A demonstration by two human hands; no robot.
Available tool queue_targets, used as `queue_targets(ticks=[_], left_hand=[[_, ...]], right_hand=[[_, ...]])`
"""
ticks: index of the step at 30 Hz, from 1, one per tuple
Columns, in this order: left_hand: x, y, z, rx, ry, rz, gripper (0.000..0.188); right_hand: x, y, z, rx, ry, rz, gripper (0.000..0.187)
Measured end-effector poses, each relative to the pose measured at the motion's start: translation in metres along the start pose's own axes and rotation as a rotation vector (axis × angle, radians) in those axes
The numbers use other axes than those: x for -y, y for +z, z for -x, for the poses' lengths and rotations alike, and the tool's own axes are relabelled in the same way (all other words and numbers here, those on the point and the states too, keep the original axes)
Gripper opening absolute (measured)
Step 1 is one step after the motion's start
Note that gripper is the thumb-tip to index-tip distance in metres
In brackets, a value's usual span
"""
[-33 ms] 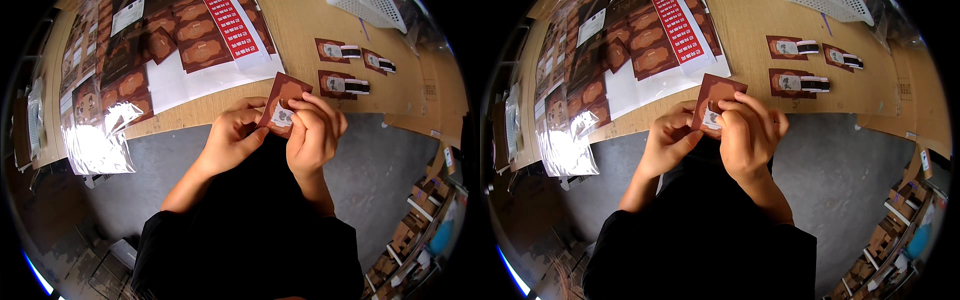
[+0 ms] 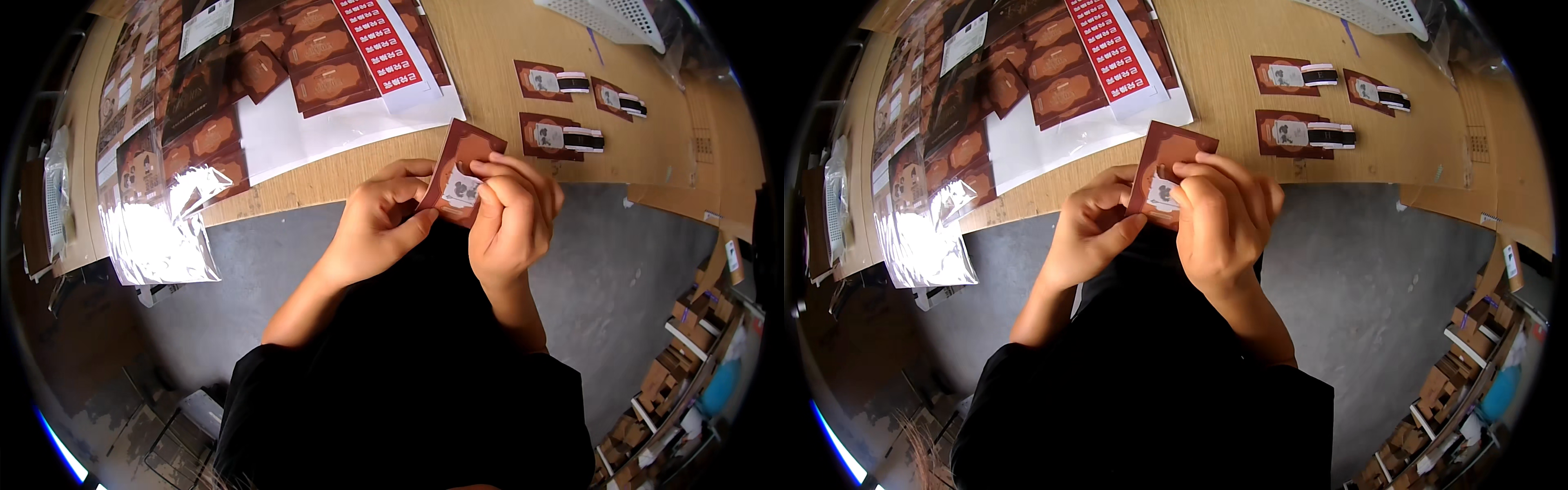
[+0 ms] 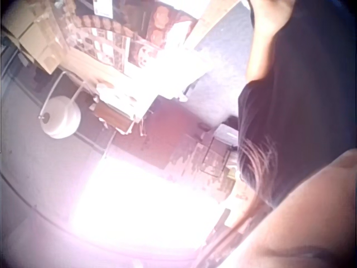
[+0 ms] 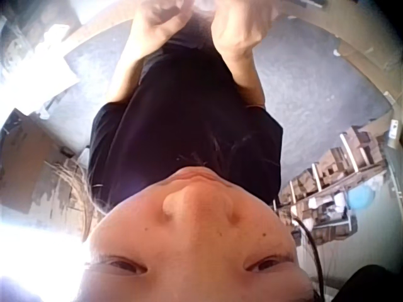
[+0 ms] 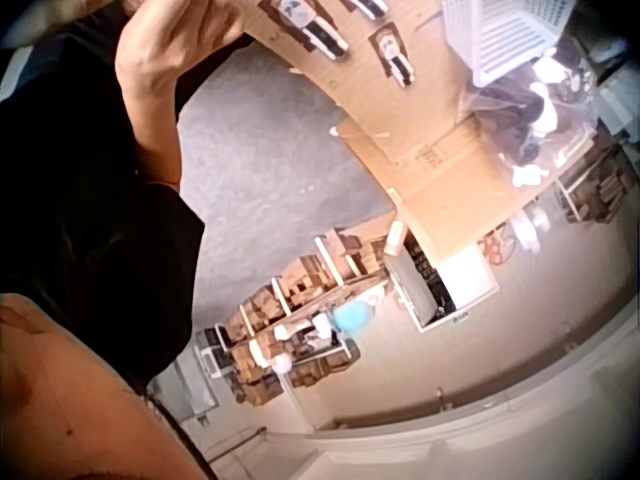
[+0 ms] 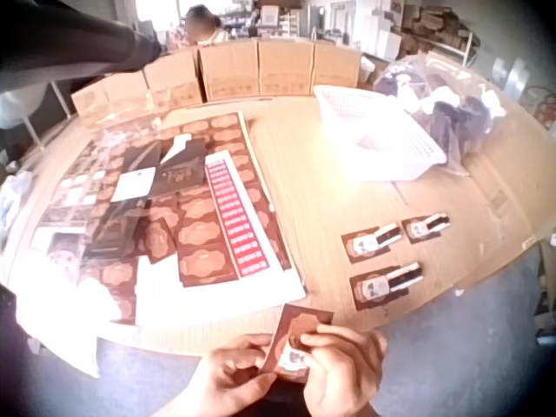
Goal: The person repeatedly picks up small brown cards, inserts a white rectangular insert into each, and places the completed units on the table. They handle the cards one at a time, aligning the insert and setting each finished package down in a growing row.
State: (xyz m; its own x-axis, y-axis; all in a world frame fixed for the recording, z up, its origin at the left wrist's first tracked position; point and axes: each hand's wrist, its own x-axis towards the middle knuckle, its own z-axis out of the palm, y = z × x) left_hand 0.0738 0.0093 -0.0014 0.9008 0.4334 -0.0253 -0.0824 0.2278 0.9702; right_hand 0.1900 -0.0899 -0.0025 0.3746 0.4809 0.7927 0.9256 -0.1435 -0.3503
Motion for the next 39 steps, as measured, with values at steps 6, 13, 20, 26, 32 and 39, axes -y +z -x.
queue_targets(ticks=[6,13,20,26,32,39], left_hand=[[0.006,-0.004,-0.004,-0.062,0.053,0.078,0.004],[0.009,0.005,-0.008,-0.129,0.032,0.286,0.014],[0.005,-0.001,-0.013,0.011,-0.057,0.142,0.035],[-0.003,0.006,-0.015,-0.009,-0.212,0.430,0.033],[-0.005,0.009,-0.021,-0.005,-0.283,0.522,0.033],[0.001,0.016,-0.033,0.006,-0.356,0.597,0.033]], right_hand=[[0.005,-0.006,0.004,0.044,0.342,-0.204,0.004],[0.007,0.000,0.011,0.027,0.690,-0.685,0.010],[-0.004,0.000,0.014,-0.013,0.904,-0.843,0.013],[-0.013,0.004,0.019,-0.057,0.817,-0.645,0.012],[-0.018,-0.004,0.017,-0.032,0.896,-0.635,0.011],[-0.032,-0.015,0.025,-0.040,0.953,-1.007,0.021]])
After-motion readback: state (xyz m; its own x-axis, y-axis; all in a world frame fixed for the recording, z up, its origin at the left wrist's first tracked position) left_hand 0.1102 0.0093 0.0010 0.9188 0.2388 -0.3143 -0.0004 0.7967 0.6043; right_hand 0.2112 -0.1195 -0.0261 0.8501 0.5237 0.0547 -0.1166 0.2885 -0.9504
